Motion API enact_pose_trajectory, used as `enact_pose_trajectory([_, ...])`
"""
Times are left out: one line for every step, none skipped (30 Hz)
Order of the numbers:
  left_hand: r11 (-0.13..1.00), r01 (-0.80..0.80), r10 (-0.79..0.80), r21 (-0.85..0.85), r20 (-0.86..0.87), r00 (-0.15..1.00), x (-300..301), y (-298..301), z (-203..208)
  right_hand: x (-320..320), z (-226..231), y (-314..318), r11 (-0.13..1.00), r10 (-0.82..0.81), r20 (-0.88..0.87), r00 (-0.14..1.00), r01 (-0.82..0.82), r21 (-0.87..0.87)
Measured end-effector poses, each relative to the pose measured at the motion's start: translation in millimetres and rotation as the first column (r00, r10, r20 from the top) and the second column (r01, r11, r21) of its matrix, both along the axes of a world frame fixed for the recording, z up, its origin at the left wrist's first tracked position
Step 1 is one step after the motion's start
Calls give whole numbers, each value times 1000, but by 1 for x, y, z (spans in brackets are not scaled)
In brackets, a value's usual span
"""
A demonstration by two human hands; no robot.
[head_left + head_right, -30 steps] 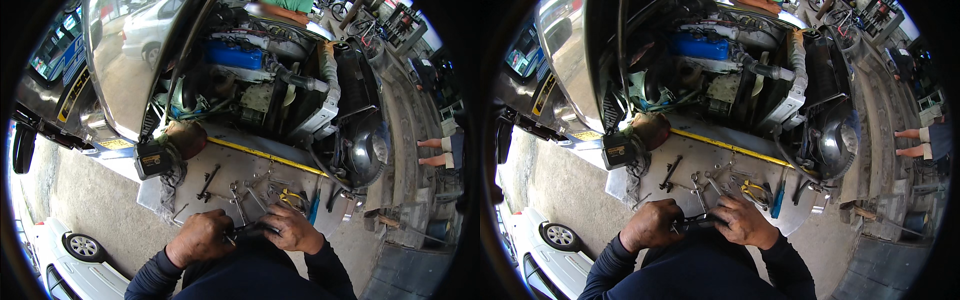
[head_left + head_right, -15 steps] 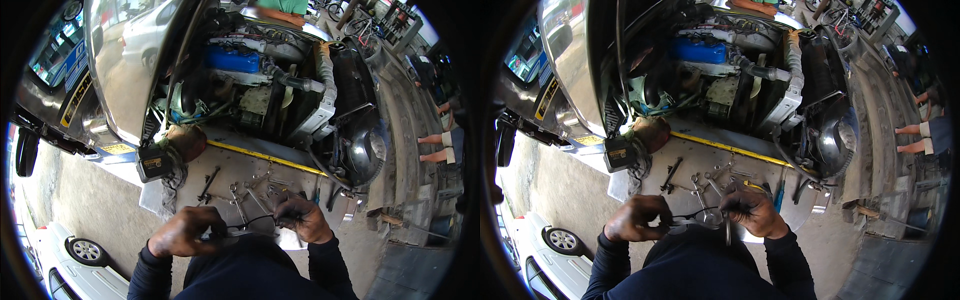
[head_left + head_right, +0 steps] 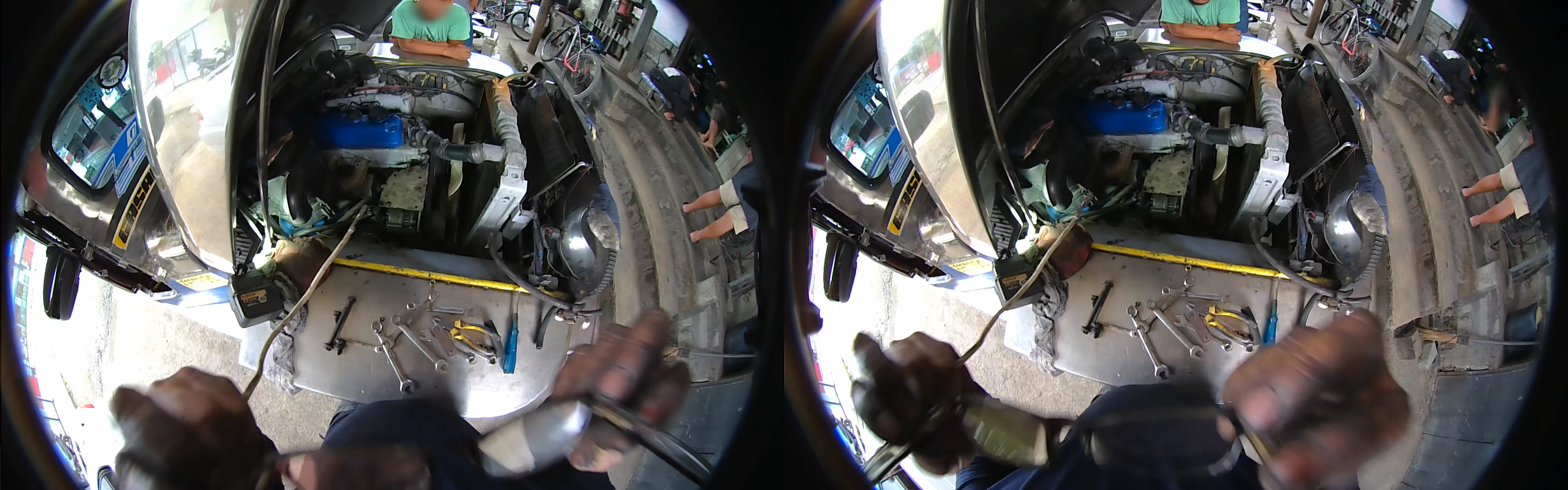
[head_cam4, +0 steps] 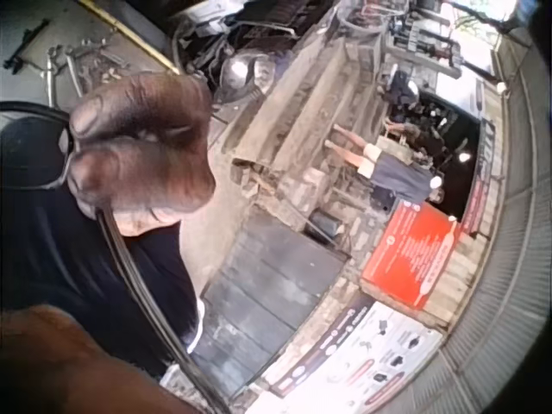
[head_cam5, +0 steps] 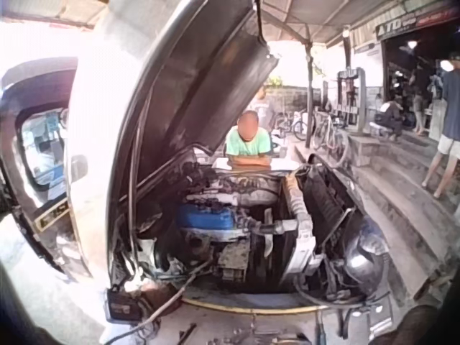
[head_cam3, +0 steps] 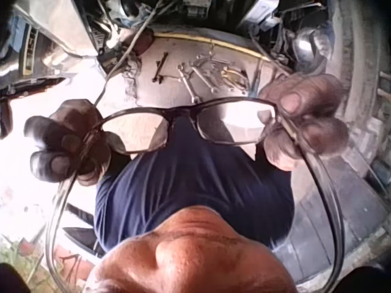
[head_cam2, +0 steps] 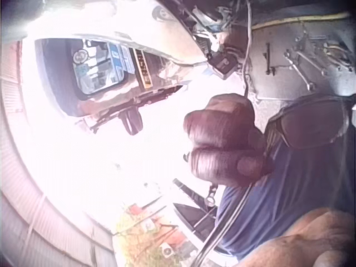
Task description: The person retrieves a cable and tools from a cluttered workshop, walks to a vehicle with an open hood, and works on the engine by connecting and adjusting components. They then return to the workshop to gather additional parts and tools.
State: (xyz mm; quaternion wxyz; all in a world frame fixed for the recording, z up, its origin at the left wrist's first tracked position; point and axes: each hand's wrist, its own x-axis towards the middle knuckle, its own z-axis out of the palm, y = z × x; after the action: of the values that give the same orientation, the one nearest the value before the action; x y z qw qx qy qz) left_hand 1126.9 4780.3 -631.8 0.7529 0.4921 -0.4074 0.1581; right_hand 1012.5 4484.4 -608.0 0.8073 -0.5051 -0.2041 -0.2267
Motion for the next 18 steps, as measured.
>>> enact_pose_trajectory([1000,-4,4,-18,12,1000,-3,0,4,1,13,-2,991,-40,96,995,51,-120])
enact_pose_trajectory([999,-17,18,-36,25,1000,-6,-2,7,-5,21,9,972,-190,147,971,207,-109])
enact_pose_trajectory([999,-19,20,-49,37,999,-8,-4,10,-11,29,22,927,-344,183,921,365,-93])
enact_pose_trajectory([998,-23,26,-65,51,998,-9,-7,13,-18,37,31,903,-427,94,899,430,-11])
enact_pose_trajectory([997,-26,31,-78,55,998,-11,-11,15,-22,45,41,867,-495,-1,869,494,68])
enact_pose_trajectory([994,-17,25,-103,69,997,-12,-16,17,-22,46,33,911,-412,111,905,412,22])
enact_pose_trajectory([993,-13,24,-121,89,996,-15,-21,19,-20,45,27,940,-335,185,924,342,-6])
enact_pose_trajectory([991,-11,24,-132,100,995,-16,-26,22,-18,44,19,953,-291,221,931,302,-20])
enact_pose_trajectory([990,-13,29,-141,105,994,-18,-31,23,-16,42,13,958,-269,241,932,284,-31])
enact_pose_trajectory([989,-18,35,-147,110,993,-19,-35,25,-14,40,6,962,-254,256,933,271,-36])
enact_pose_trajectory([988,-22,38,-153,106,994,-20,-40,26,-12,37,-2,964,-244,267,932,264,-42])
enact_pose_trajectory([987,-21,39,-161,111,993,-21,-46,25,-10,33,-9,967,-225,279,934,250,-57])
enact_pose_trajectory([985,-17,37,-169,114,993,-21,-52,26,-7,29,-18,968,-209,294,933,239,-71])
enact_pose_trajectory([984,-17,36,-176,109,993,-21,-58,25,-4,24,-27,973,-185,304,934,217,-76])
enact_pose_trajectory([983,-20,39,-185,99,994,-20,-65,25,0,16,-37,976,-167,305,938,200,-82])
enact_pose_trajectory([983,-22,35,-183,70,997,-18,-71,23,5,6,-50,979,-149,292,945,182,-91])
enact_pose_trajectory([984,-22,24,-179,11,1000,-13,-79,20,14,-10,-64,979,-140,255,957,172,-109])
enact_pose_trajectory([996,1,-25,-93,-254,967,-7,-84,18,24,-31,-75,970,-175,193,965,203,-134])
